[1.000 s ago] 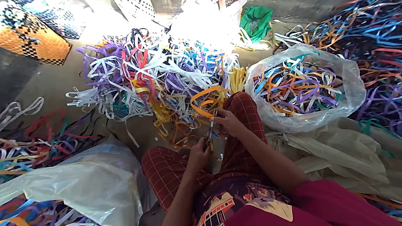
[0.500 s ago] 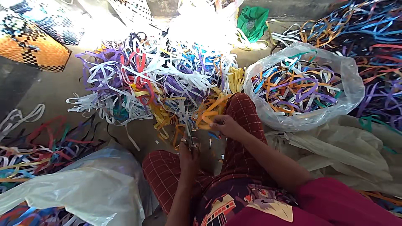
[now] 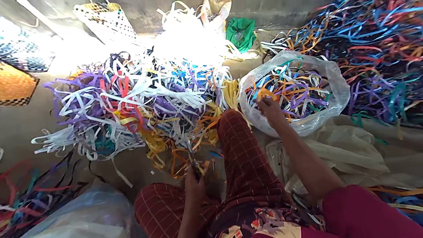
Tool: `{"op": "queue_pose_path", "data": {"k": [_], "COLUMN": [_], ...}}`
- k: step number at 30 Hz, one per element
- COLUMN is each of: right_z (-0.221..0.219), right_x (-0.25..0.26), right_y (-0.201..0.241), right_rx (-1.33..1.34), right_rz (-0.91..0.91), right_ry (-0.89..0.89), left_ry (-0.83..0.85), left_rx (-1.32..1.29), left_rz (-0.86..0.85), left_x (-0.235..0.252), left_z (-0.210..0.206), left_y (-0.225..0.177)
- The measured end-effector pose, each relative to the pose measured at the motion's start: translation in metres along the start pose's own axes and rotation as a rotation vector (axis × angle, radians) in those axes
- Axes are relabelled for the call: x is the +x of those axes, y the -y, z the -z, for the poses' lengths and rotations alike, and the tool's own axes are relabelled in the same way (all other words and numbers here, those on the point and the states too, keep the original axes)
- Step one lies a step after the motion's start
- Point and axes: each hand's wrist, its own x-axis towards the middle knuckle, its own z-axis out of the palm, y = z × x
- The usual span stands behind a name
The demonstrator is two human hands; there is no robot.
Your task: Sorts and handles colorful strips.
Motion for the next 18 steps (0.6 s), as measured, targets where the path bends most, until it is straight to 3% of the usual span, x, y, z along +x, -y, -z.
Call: {"op": "queue_pose_path", "data": {"k": [2,4,9,12,14,15,16,18], "right_z": [0.018,0.014,-0.059,-0.086,-0.086,-0.079,-0.065,-0.041], "right_x": [0.023,0.022,-0.056,-0.066,-0.025,0.011,0.054,0.165], "right_y": [-0.027,-0.059,-0.120,-0.116,-0.087,-0.058,-0.023,0.029], "right_rx": [0.136,0.211,0.414,0.569,0.547,0.412,0.127,-0.452], "right_rz": [-0.209,-0.379,-0.784,-0.997,-0.874,-0.717,-0.469,0.013], "right_ry": [-0.103,-0.072,0.171,0.181,0.208,0.254,0.345,0.362], "left_ry": [-0.015,-0.041,-0.121,-0.146,-0.154,-0.159,-0.160,-0.160], "left_rx": [-0.043,-0.066,-0.069,-0.036,-0.054,-0.063,-0.068,-0.060], "left_rz": [0.014,0.010,0.111,0.100,0.088,0.079,0.072,0.065], "left_x": [-0.002,0.001,0.004,0.009,0.011,0.013,0.015,0.021], "left_z": [0.000,0.001,0.007,0.016,0.020,0.022,0.023,0.023], "left_y": [0.002,0.004,0.003,0.002,0.001,0.001,0.002,0.002]}}
